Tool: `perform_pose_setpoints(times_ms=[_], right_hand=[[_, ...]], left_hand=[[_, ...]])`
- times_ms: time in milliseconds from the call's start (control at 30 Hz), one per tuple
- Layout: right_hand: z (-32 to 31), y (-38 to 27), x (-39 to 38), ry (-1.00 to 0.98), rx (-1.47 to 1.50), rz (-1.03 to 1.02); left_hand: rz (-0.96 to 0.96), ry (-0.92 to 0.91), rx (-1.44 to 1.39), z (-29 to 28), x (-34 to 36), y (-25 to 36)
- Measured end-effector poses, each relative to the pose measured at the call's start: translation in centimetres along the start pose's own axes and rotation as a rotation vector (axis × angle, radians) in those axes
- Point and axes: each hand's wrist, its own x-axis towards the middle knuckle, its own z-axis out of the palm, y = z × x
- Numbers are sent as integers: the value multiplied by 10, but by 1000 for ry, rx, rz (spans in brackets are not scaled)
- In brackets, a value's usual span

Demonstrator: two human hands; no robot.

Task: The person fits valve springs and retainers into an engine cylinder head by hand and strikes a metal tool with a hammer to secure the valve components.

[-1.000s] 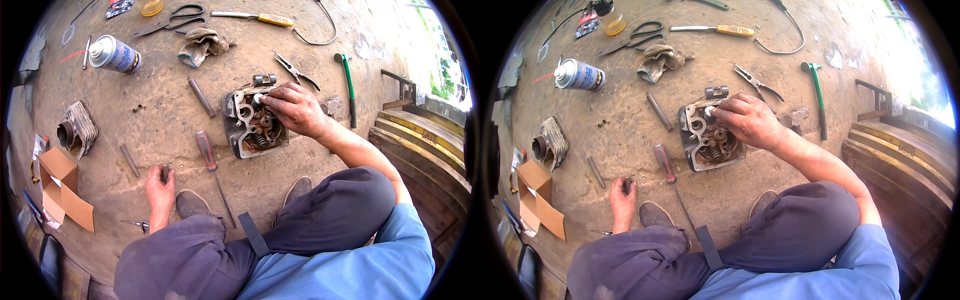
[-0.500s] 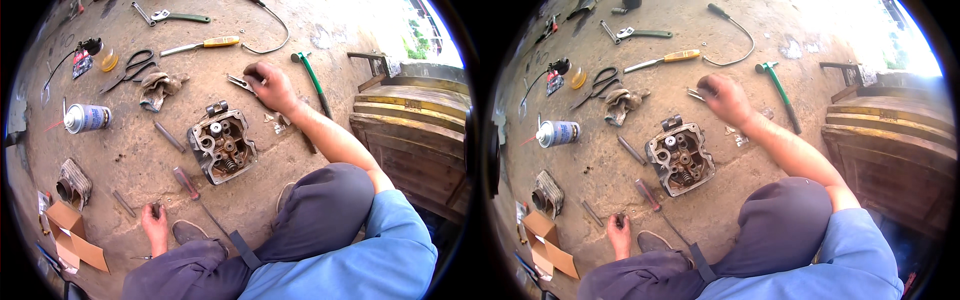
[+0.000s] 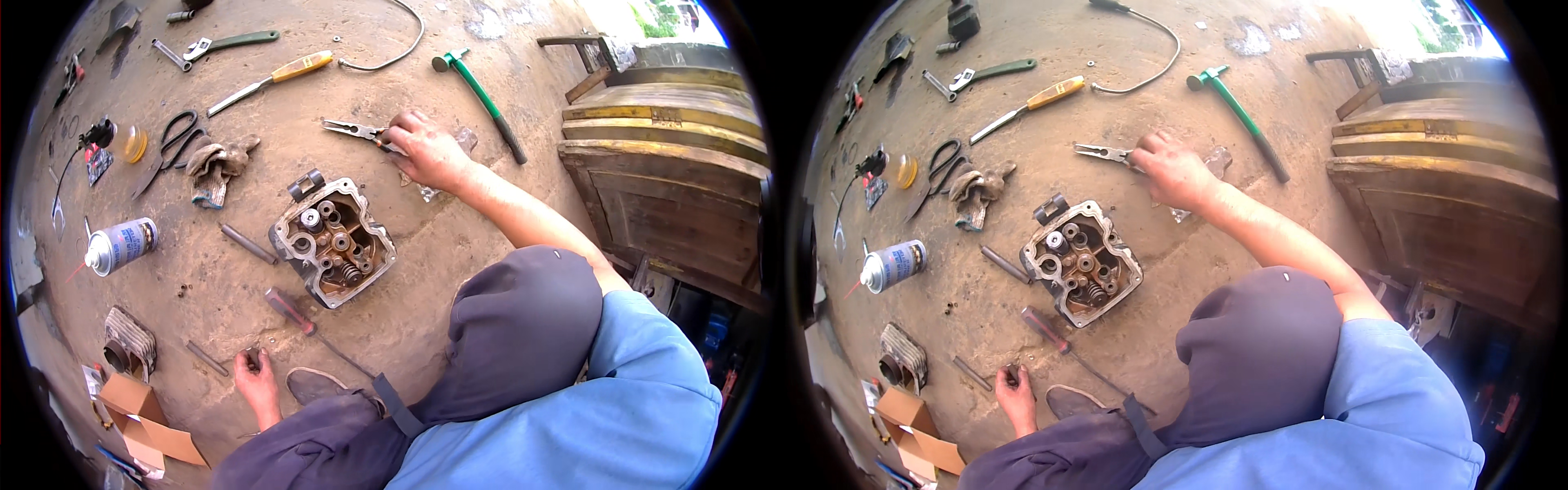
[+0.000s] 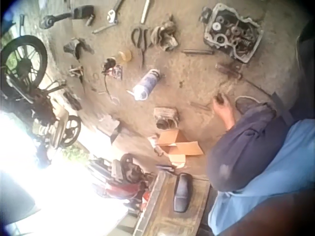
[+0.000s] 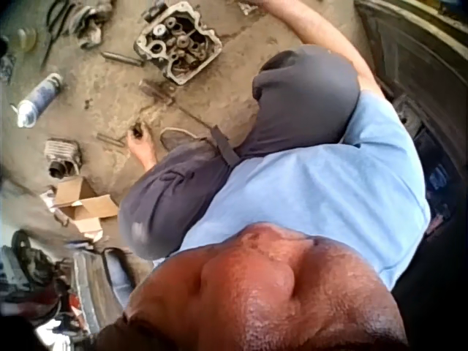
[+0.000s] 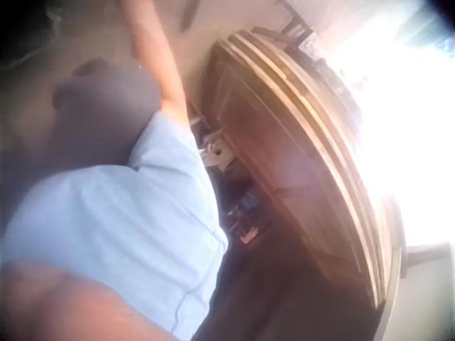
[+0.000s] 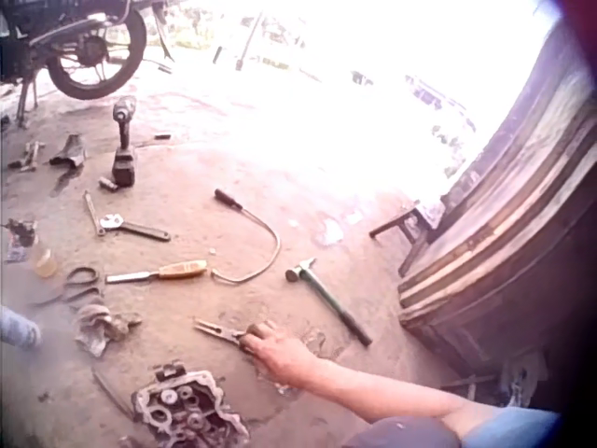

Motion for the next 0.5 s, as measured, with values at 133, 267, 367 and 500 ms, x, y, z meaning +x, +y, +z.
perform_pose_setpoints(times_ms=[133,267,367,500], right_hand=[[24,-32,-10,25,273,-48],[48,-33,-21,-30,243,-29],[52,-33,-21,-36,251,-29],[44,-35,-11,-123,119,-90]], left_hand=[[-111,-38,-63,-1,2,13],[-48,-38,10,0,4,17],[-15,5,22,0,0,18],[-15,38,48,0,0,13]])
